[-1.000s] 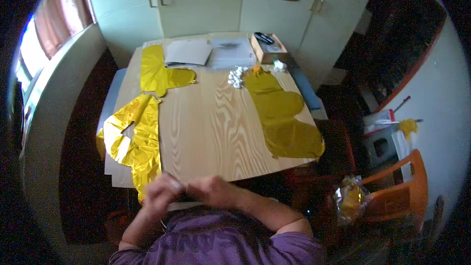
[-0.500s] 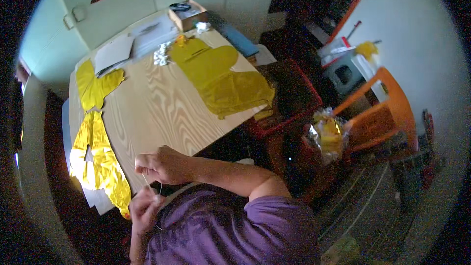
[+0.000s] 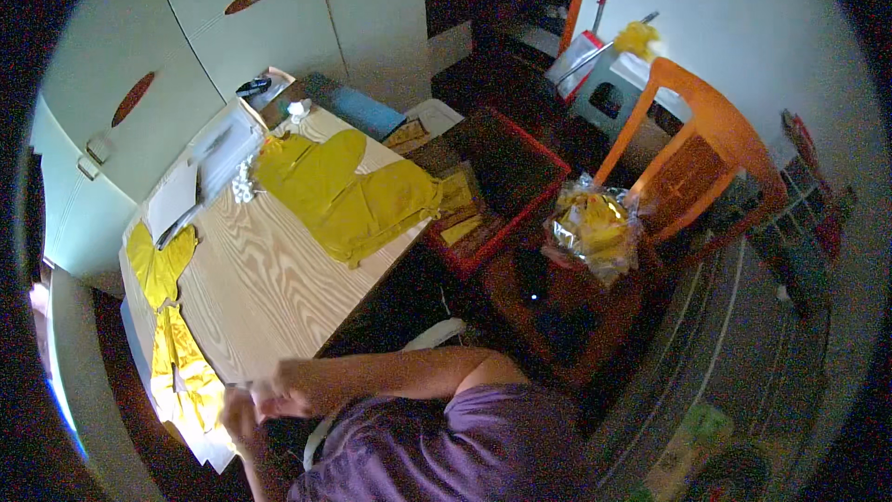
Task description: Folding and assembling gold foil sheets onto a cardboard template to create a package.
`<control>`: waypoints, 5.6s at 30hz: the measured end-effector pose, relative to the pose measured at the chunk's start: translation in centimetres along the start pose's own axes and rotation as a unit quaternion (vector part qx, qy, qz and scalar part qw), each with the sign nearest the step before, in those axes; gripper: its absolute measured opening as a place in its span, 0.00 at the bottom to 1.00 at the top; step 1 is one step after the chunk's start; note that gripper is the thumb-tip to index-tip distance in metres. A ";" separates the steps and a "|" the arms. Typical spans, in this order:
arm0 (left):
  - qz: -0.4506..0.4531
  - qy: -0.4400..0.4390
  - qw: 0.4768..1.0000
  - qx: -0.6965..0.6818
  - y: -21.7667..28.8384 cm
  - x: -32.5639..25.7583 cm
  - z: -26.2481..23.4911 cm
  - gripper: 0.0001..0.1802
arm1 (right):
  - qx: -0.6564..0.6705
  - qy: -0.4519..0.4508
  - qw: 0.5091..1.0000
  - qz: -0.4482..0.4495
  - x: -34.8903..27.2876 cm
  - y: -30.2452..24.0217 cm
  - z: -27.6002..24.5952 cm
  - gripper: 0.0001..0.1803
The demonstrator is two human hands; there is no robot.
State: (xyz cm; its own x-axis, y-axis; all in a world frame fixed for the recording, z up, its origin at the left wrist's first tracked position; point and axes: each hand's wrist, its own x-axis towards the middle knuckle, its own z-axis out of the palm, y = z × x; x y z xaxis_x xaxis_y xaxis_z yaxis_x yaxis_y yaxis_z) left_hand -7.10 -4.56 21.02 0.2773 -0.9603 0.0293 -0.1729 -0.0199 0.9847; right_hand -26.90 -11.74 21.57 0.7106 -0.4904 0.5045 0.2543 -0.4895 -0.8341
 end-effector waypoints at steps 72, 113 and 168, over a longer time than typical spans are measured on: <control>-0.177 -0.272 0.922 -0.213 1.1 1.3 -0.9 0.11 | 0.145 -0.087 0.959 0.226 5.0 1.3 -3.7 0.27; -0.189 -0.215 0.921 -0.263 -2.1 -0.7 -1.4 0.12 | -0.252 -0.012 0.966 0.059 3.6 0.7 0.3 0.10; -0.253 -0.201 0.781 -0.534 -4.4 6.8 -0.2 0.11 | 0.258 -0.019 0.889 0.377 7.7 5.9 -4.5 0.06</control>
State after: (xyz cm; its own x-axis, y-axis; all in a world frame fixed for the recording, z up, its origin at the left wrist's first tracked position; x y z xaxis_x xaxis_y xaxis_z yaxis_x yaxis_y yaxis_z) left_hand -4.22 -10.96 16.91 -0.3011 -0.9187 -0.2554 0.8094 -0.3879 0.4409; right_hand -22.85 -21.66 21.54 0.8258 -0.5094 -0.2422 -0.0441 0.3698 -0.9281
